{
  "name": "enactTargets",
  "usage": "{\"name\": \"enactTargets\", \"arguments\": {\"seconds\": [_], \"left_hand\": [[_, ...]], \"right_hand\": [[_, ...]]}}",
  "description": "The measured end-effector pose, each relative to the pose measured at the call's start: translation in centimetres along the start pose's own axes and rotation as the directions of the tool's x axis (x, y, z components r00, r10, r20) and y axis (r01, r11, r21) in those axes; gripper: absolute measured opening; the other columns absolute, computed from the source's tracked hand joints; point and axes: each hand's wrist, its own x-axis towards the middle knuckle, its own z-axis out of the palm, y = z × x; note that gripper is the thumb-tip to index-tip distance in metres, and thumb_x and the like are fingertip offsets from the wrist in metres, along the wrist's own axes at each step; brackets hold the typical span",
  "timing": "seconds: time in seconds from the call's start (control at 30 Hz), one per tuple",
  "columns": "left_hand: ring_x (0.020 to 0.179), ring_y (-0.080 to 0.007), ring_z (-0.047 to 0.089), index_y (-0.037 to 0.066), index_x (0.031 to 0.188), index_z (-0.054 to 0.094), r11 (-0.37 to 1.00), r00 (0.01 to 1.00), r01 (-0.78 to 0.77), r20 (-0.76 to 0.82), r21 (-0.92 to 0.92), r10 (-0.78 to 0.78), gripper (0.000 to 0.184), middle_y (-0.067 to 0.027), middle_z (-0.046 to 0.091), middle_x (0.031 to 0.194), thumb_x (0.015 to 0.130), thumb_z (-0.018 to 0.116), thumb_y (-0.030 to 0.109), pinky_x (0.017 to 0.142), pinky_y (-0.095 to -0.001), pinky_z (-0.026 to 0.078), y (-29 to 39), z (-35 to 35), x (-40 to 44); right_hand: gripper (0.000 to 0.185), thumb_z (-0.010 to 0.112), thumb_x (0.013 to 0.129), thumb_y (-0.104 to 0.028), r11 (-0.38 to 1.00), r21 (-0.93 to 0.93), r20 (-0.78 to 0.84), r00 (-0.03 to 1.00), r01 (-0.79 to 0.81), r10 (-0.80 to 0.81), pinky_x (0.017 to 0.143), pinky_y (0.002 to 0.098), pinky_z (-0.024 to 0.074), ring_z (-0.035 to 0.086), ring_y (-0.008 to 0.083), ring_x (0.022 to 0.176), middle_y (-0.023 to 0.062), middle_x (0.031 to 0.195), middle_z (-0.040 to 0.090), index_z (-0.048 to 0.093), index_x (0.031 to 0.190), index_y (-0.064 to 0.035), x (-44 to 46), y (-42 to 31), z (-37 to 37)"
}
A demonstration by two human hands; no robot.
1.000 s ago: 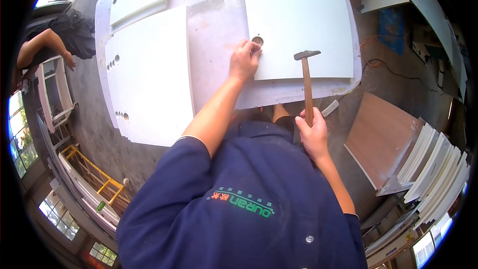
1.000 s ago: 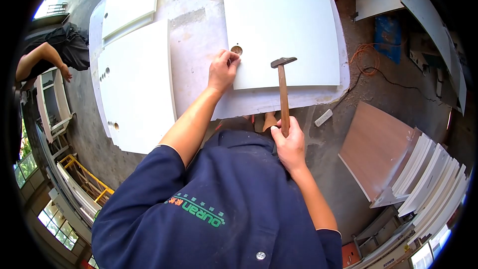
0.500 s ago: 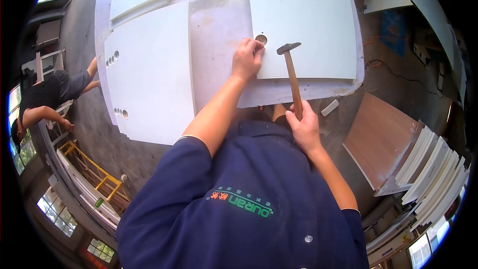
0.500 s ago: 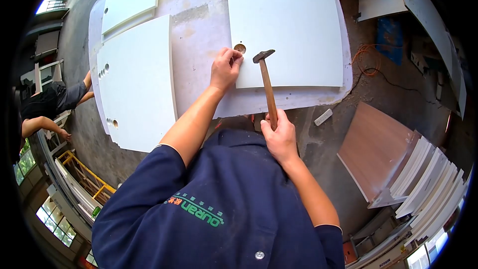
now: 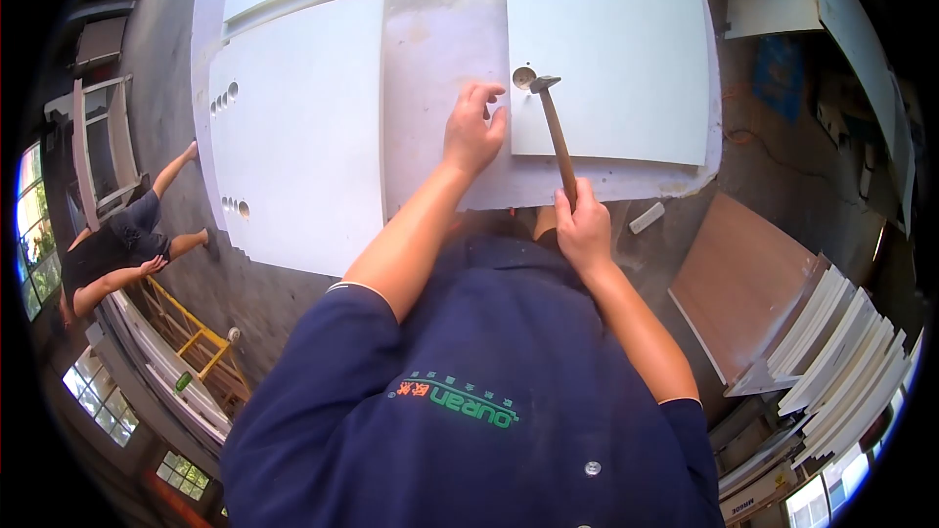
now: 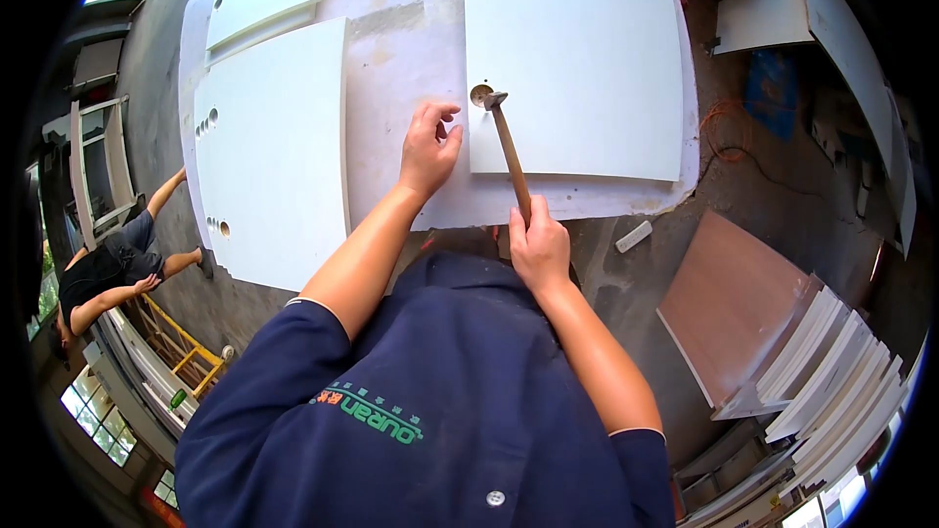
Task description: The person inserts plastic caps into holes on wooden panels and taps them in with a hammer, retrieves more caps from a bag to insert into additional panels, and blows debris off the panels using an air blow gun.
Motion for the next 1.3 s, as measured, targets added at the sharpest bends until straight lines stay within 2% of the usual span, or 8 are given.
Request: {"name": "enactTargets", "arguments": {"seconds": [0.2, 0.3, 0.57, 0.7, 0.93, 1.07, 1.17, 1.3], "left_hand": [[0.068, -0.0147, 0.051, 0.003, 0.103, 0.061, 0.997, 0.996, 0.074, -0.042, 0.017, -0.073, 0.021, -0.0077, 0.057, 0.092, 0.083, 0.06, 0.0, 0.064, -0.028, 0.046, -0.4, -3.4, -2.7], [0.067, -0.0143, 0.051, 0.003, 0.102, 0.061, 0.994, 0.993, 0.11, -0.048, -0.005, -0.11, 0.019, -0.0073, 0.056, 0.092, 0.083, 0.059, 0.001, 0.063, -0.0282, 0.046, -0.5, -4.5, -4.1], [0.066, -0.0127, 0.05, 0.002, 0.102, 0.061, 0.985, 0.984, 0.161, -0.069, -0.054, -0.165, 0.018, -0.0064, 0.056, 0.089, 0.085, 0.059, 0.001, 0.062, -0.0269, 0.044, -0.2, -5.9, -6.7], [0.067, -0.0111, 0.049, 0.002, 0.102, 0.061, 0.979, 0.982, 0.176, -0.051, -0.099, -0.182, 0.017, -0.0056, 0.055, 0.088, 0.086, 0.059, 0.001, 0.063, -0.0255, 0.044, -0.5, -5.9, -7.7], [0.067, -0.0121, 0.049, 0.002, 0.104, 0.061, 0.969, 0.98, 0.2, 0.018, -0.145, -0.2, 0.019, -0.0063, 0.056, 0.09, 0.086, 0.061, 0.005, 0.064, -0.0263, 0.044, -0.2, -6.4, -8.4], [0.08, -0.021, 0.056, 0.005, 0.122, 0.054, 0.983, 0.966, 0.17, 0.188, 0.067, -0.18, 0.036, -0.0116, 0.055, 0.107, 0.088, 0.063, 0.015, 0.073, -0.0334, 0.049, 0.9, -4.4, -6.7], [0.1, -0.0282, 0.055, 0.007, 0.131, 0.049, 0.926, 0.98, -0.186, 0.129, 0.33, 0.151, 0.047, -0.0146, 0.052, 0.121, 0.09, 0.062, 0.023, 0.085, -0.038, 0.048, 2.5, -0.9, -4.3], [0.115, -0.037, 0.048, 0.0, 0.135, 0.044, 0.734, 0.932, -0.357, 0.277, 0.578, 0.234, 0.059, -0.019, 0.049, 0.127, 0.086, 0.063, 0.026, 0.095, -0.0449, 0.043, 2.3, 2.5, -2.1]], "right_hand": [[0.015, 0.054, 0.095, -0.017, 0.985, 0.0, -0.131, 0.977, 0.17, -0.168, 0.055, 0.0522, 0.0471, 0.061, 0.0451, 0.062, 0.0231, 0.066, 0.061, 0.049, 0.096, -0.0031, -0.2, -0.6, 0.9], [0.015, 0.053, 0.096, -0.016, 0.955, -0.295, 0.008, 0.999, 0.041, -0.04, 0.055, 0.053, 0.0474, 0.061, 0.0464, 0.062, 0.0253, 0.068, 0.061, 0.047, 0.095, -0.0029, -0.2, 3.1, 3.5], [0.013, 0.056, 0.094, -0.014, 0.991, -0.027, -0.149, 0.979, 0.133, -0.136, 0.054, 0.0512, 0.0483, 0.062, 0.0442, 0.063, 0.024, 0.072, 0.063, 0.048, 0.096, -0.0028, -0.4, 0.8, 2.8], [0.016, 0.052, 0.095, -0.016, 0.942, -0.336, 0.022, 1.0, 0.017, -0.01, 0.055, 0.0539, 0.0478, 0.062, 0.0464, 0.065, 0.0261, 0.071, 0.062, 0.043, 0.099, -0.0027, 0.0, 3.4, 5.1], [0.016, 0.053, 0.096, -0.019, 0.989, -0.134, -0.127, 0.989, 0.058, -0.075, 0.057, 0.0536, 0.0476, 0.062, 0.0472, 0.067, 0.026, 0.072, 0.063, 0.048, 0.1, -0.0034, -0.6, 2.9, 4.4], [0.016, 0.053, 0.096, -0.02, 0.994, -0.1, -0.224, 0.973, 0.043, -0.065, 0.06, 0.0519, 0.0479, 0.063, 0.0461, 0.071, 0.0237, 0.074, 0.064, 0.051, 0.1, -0.0046, -2.0, 3.5, 1.8], [0.018, 0.055, 0.096, -0.022, 0.994, -0.071, -0.298, 0.953, -0.079, 0.054, 0.062, 0.0503, 0.0485, 0.063, 0.0447, 0.074, 0.0218, 0.077, 0.064, 0.053, 0.101, -0.0053, -4.7, 4.9, -0.9], [0.017, 0.056, 0.095, -0.021, 0.985, -0.042, -0.441, 0.888, -0.169, 0.133, 0.063, 0.0508, 0.0477, 0.062, 0.0452, 0.076, 0.0228, 0.078, 0.064, 0.052, 0.098, -0.0046, -9.1, 8.9, -5.7]]}}
